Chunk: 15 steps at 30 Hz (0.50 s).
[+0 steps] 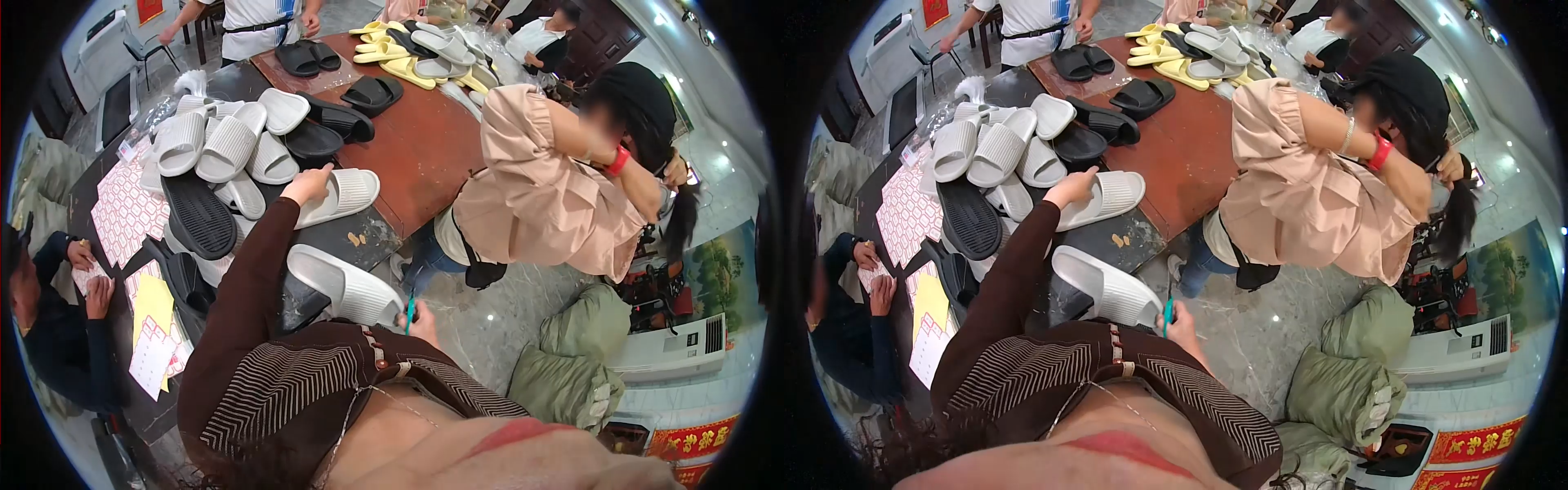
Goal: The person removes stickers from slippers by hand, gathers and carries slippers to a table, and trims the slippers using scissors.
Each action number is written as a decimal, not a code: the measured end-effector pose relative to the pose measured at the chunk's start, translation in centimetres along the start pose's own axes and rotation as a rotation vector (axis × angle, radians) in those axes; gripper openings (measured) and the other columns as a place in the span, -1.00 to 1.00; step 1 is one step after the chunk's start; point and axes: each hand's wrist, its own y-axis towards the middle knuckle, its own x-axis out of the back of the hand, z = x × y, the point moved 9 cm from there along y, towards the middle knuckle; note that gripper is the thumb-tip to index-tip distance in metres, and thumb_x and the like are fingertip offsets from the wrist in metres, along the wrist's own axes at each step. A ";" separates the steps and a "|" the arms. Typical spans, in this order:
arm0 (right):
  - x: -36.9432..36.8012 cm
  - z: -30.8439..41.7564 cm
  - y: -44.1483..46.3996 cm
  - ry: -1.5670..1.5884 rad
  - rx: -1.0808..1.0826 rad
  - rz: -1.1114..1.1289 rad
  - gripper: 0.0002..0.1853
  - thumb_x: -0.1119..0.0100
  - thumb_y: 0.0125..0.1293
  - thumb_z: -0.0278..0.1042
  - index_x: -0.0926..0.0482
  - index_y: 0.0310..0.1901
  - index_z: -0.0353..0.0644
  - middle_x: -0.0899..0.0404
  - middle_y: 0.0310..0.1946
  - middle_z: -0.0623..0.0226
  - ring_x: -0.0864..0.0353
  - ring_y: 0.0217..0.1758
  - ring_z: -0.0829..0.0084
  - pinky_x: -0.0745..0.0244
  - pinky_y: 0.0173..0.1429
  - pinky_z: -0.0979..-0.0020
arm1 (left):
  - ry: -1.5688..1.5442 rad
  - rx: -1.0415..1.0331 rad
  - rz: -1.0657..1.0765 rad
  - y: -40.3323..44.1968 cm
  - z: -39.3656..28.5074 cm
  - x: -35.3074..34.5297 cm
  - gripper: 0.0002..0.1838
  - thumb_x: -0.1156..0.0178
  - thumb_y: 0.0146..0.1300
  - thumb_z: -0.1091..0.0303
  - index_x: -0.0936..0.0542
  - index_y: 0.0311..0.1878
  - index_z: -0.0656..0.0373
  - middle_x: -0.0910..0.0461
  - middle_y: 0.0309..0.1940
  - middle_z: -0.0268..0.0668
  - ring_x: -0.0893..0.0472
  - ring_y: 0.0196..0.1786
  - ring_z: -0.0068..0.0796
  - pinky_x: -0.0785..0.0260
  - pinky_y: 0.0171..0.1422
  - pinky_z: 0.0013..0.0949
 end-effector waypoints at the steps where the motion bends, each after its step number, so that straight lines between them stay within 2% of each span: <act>1: -0.4 0.5 -0.2 -0.050 -0.005 -0.015 -0.69 -0.26 -0.07 -0.37 -0.45 -0.26 -0.25 -0.45 -0.60 0.38 -0.42 -0.57 0.53 -0.34 -0.43 0.48 | -0.048 0.012 0.037 0.3 0.4 -0.4 -0.58 -0.04 0.06 0.38 -0.37 0.06 0.13 -0.50 -0.16 0.04 -0.50 -0.08 0.02 -0.35 -0.01 -0.08; 2: -1.0 0.5 0.0 -0.047 -0.002 -0.016 -0.69 -0.26 -0.07 -0.37 -0.45 -0.26 -0.25 -0.45 -0.60 0.38 -0.42 -0.57 0.53 -0.34 -0.43 0.48 | -0.045 0.012 0.034 0.1 0.4 -0.3 -0.58 -0.04 0.06 0.38 -0.37 0.06 0.13 -0.50 -0.16 0.04 -0.50 -0.08 0.02 -0.35 -0.01 -0.08; 5: -2.1 2.5 0.4 -0.221 0.248 -0.098 -0.67 -0.27 -0.09 -0.35 -0.45 -0.26 -0.23 -0.47 -0.60 0.28 -0.44 -0.56 0.52 -0.37 -0.41 0.44 | -0.136 -0.026 -0.022 -1.3 0.2 -0.2 -0.69 0.00 0.09 0.29 -0.47 -0.13 0.24 -0.53 -0.27 0.09 -0.52 -0.13 0.04 -0.35 -0.06 -0.05; 6: -2.4 2.5 0.4 -0.217 0.246 -0.095 -0.67 -0.27 -0.09 -0.35 -0.45 -0.26 -0.23 -0.47 -0.60 0.28 -0.44 -0.56 0.52 -0.37 -0.41 0.44 | -0.134 -0.022 -0.019 -1.9 0.0 -0.5 -0.69 0.00 0.09 0.29 -0.47 -0.13 0.24 -0.53 -0.27 0.09 -0.52 -0.13 0.04 -0.35 -0.06 -0.05; 9: -3.0 3.2 0.8 -0.206 0.288 -0.072 -0.67 -0.28 -0.11 -0.35 -0.46 -0.26 -0.22 -0.48 -0.61 0.23 -0.46 -0.56 0.51 -0.38 -0.41 0.43 | -0.173 0.111 -0.057 -3.1 0.3 -1.2 -0.72 0.01 0.08 0.25 -0.50 -0.30 0.29 -0.53 -0.28 0.09 -0.51 -0.13 0.05 -0.35 -0.05 -0.05; 14: -1.4 4.4 0.5 -0.230 0.293 -0.079 -0.68 -0.27 -0.11 -0.37 -0.45 -0.27 -0.22 -0.46 -0.64 0.31 -0.42 -0.58 0.56 -0.36 -0.43 0.47 | -0.322 0.255 -0.193 -4.3 1.8 -0.6 -0.74 0.02 0.08 0.28 -0.47 -0.27 0.28 -0.52 -0.28 0.11 -0.50 -0.14 0.07 -0.35 -0.07 -0.04; 15: -0.8 5.1 0.4 -0.187 0.285 -0.085 -0.68 -0.27 -0.11 -0.38 -0.45 -0.27 -0.23 -0.44 -0.64 0.34 -0.41 -0.58 0.59 -0.35 -0.43 0.48 | -0.397 0.245 -0.296 -4.7 2.1 0.3 -0.75 0.02 0.08 0.29 -0.45 -0.29 0.29 -0.52 -0.29 0.11 -0.50 -0.14 0.08 -0.33 -0.09 -0.02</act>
